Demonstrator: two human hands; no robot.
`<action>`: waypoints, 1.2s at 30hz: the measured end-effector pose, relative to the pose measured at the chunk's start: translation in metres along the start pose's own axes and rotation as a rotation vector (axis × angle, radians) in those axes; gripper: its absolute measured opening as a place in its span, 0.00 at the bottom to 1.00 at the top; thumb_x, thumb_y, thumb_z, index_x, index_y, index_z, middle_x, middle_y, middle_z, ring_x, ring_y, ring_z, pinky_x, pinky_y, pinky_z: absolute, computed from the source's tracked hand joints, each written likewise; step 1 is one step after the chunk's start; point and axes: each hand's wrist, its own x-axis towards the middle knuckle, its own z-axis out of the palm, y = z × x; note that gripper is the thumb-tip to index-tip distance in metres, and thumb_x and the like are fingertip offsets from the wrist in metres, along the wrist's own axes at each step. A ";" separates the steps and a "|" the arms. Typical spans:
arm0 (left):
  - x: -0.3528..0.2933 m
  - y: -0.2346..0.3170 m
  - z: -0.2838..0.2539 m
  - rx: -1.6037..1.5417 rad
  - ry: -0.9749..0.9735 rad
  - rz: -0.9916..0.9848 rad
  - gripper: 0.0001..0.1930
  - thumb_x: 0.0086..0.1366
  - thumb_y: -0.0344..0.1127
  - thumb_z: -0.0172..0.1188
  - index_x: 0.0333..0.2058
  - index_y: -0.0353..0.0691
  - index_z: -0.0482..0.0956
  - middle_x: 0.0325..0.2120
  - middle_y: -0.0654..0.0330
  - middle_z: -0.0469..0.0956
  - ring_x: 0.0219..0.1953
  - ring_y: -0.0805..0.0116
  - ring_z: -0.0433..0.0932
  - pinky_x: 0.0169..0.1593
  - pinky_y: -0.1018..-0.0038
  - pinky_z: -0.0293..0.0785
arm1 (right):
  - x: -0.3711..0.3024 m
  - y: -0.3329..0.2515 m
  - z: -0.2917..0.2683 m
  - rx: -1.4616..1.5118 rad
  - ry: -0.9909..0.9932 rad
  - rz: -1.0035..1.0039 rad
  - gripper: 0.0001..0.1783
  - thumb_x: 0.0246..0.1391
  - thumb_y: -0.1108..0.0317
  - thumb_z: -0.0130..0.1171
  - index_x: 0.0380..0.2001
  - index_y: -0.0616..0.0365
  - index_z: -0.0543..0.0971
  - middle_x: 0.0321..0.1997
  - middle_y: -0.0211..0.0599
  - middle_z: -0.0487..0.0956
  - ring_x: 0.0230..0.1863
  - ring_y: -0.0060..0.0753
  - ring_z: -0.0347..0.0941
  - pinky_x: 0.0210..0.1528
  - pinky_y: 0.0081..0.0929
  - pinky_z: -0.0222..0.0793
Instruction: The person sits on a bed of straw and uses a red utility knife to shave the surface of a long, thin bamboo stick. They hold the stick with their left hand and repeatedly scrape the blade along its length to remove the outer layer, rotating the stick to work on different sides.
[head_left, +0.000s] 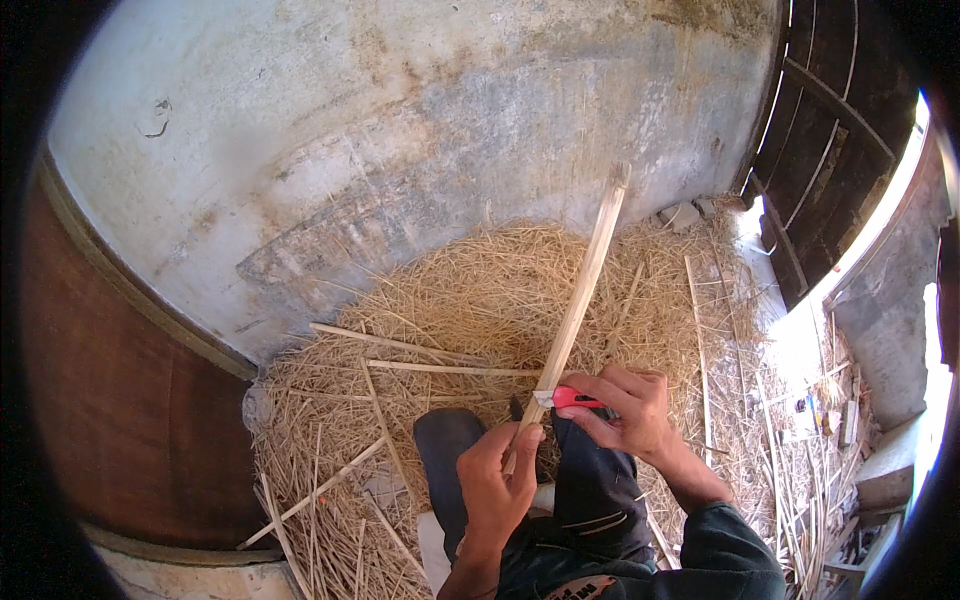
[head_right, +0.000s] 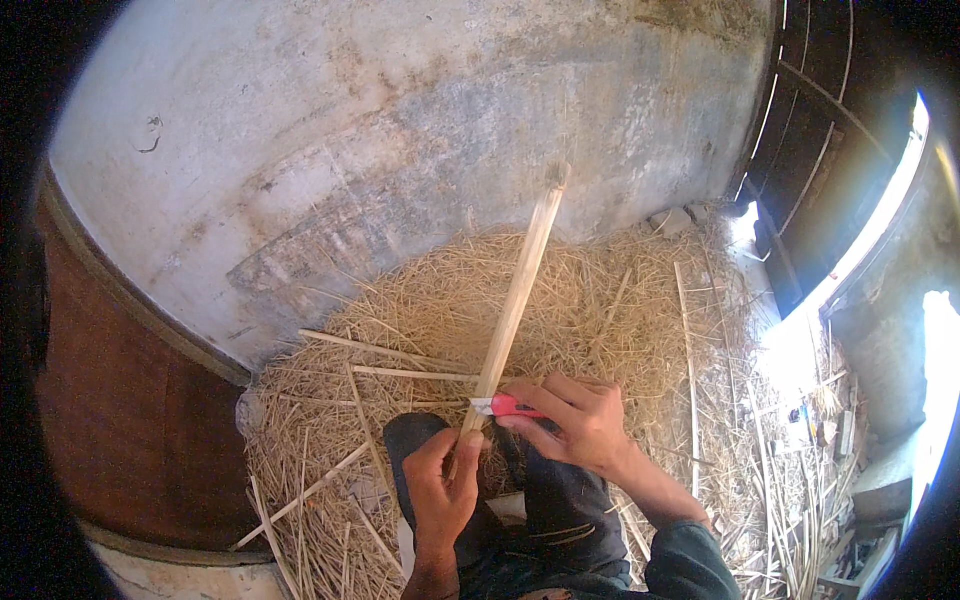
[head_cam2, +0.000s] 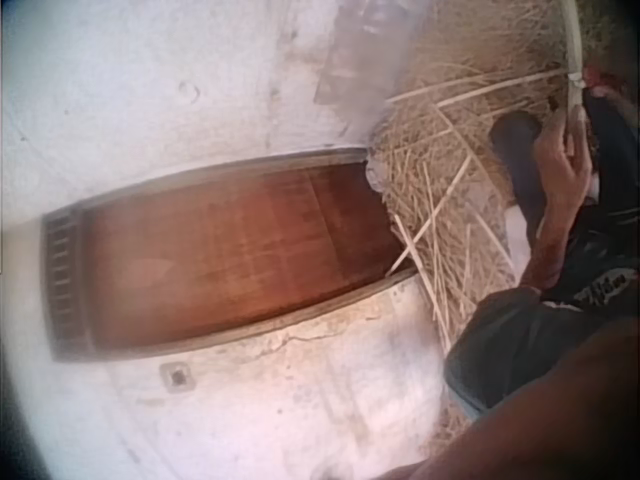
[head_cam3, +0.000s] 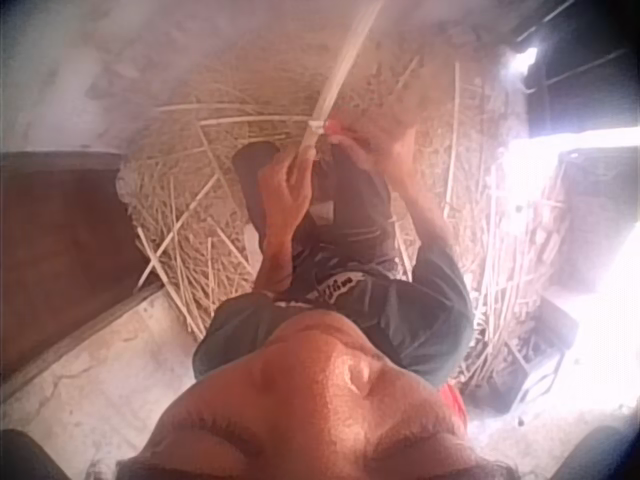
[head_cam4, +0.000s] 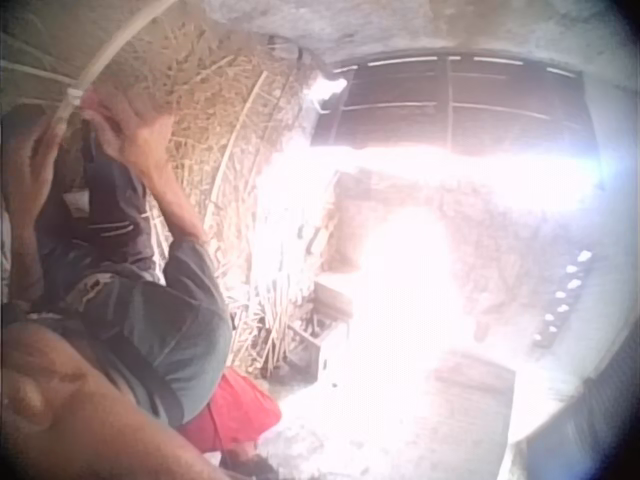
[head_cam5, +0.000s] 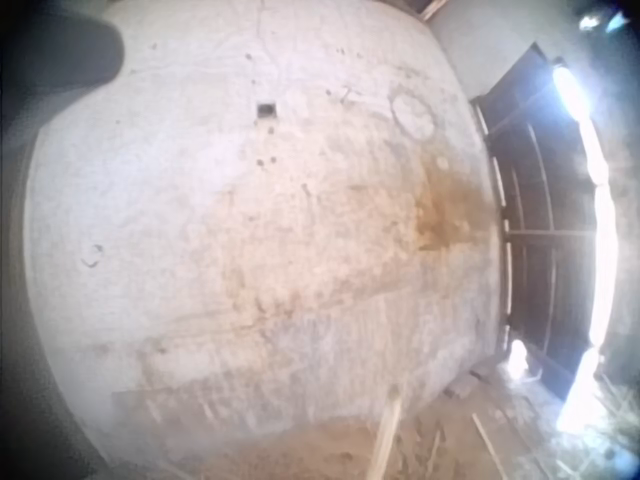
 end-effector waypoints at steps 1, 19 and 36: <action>0.001 -0.002 0.001 0.013 0.029 0.037 0.17 0.77 0.44 0.61 0.40 0.33 0.86 0.19 0.63 0.76 0.21 0.77 0.70 0.26 0.74 0.64 | -0.001 0.000 0.001 -0.010 -0.005 -0.007 0.19 0.49 0.58 0.79 0.45 0.46 0.89 0.25 0.25 0.80 0.22 0.29 0.78 0.24 0.30 0.74; 0.010 0.018 0.002 0.016 0.039 -0.012 0.13 0.76 0.38 0.64 0.44 0.31 0.85 0.23 0.57 0.80 0.23 0.75 0.73 0.27 0.73 0.66 | -0.007 -0.004 0.015 -0.022 0.041 -0.015 0.20 0.47 0.56 0.79 0.45 0.44 0.89 0.23 0.23 0.76 0.20 0.28 0.76 0.23 0.29 0.73; 0.005 0.024 0.000 0.088 0.036 -0.046 0.14 0.76 0.39 0.63 0.38 0.32 0.86 0.21 0.57 0.79 0.21 0.74 0.75 0.26 0.72 0.69 | 0.001 -0.001 0.008 -0.088 0.085 -0.011 0.19 0.46 0.54 0.80 0.42 0.44 0.90 0.22 0.25 0.77 0.19 0.31 0.75 0.22 0.31 0.71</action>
